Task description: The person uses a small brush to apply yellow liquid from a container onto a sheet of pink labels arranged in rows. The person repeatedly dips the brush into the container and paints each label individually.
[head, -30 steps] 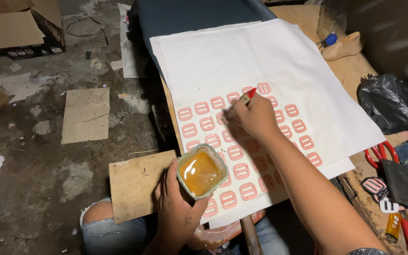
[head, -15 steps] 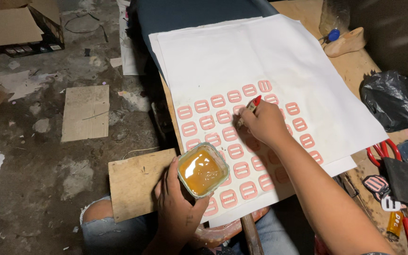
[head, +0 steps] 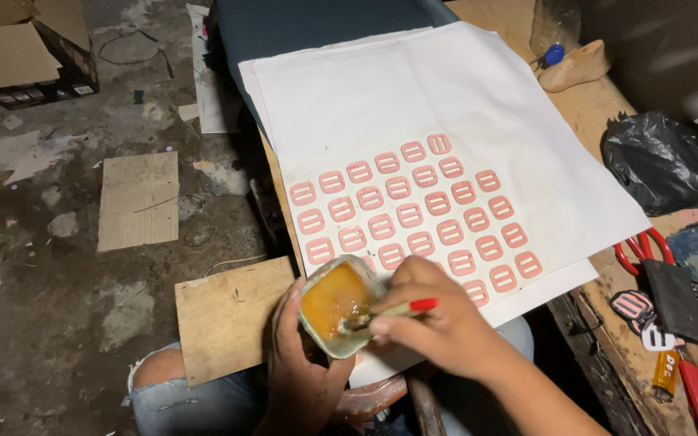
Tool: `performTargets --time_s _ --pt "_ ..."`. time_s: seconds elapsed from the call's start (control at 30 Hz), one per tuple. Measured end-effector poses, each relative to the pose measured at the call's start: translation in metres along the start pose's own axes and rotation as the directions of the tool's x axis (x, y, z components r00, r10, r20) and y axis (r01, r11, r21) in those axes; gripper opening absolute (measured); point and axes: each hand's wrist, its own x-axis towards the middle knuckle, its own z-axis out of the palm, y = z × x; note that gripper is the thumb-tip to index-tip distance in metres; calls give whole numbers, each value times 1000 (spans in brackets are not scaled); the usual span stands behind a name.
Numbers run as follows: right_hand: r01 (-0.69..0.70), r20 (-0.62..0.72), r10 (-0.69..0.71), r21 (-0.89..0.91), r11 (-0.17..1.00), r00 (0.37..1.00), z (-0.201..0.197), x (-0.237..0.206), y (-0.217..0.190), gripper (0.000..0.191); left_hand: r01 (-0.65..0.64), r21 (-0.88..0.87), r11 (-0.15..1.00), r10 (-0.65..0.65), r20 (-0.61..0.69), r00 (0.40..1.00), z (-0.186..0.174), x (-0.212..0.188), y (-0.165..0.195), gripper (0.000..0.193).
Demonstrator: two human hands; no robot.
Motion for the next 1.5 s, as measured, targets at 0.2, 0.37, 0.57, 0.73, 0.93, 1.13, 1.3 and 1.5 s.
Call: performTargets --time_s 0.2,0.37,0.57,0.73,0.93,1.13,1.3,1.5 --pt "-217 -168 245 170 961 955 -49 9 25 19 379 -699 607 -483 55 874 11 -3 -9 99" --pt "-406 -534 330 -26 914 778 -77 75 76 28 363 -637 680 -448 30 893 13 -11 -14 105" --pt "-279 -505 104 -285 917 857 -69 129 103 28 436 -612 659 -507 67 860 12 -11 -10 109" --pt "-449 -397 275 -458 768 876 -74 128 88 31 440 -617 653 -532 41 846 11 -9 -12 104" --pt "-402 -340 306 -264 877 889 -84 93 75 20 442 -680 585 -566 47 823 7 -13 -25 95" --pt "-306 -184 285 -96 947 941 -52 89 83 14 302 -684 664 -483 -84 872 0 -24 -35 98" --pt "-199 -299 327 387 900 896 -37 83 56 14 362 -534 764 -475 -87 875 -7 -20 -23 113" --pt "136 -5 -138 -143 980 990 1 -3 5 16 -100 91 991 103 -28 994 -15 -1 -1 101"
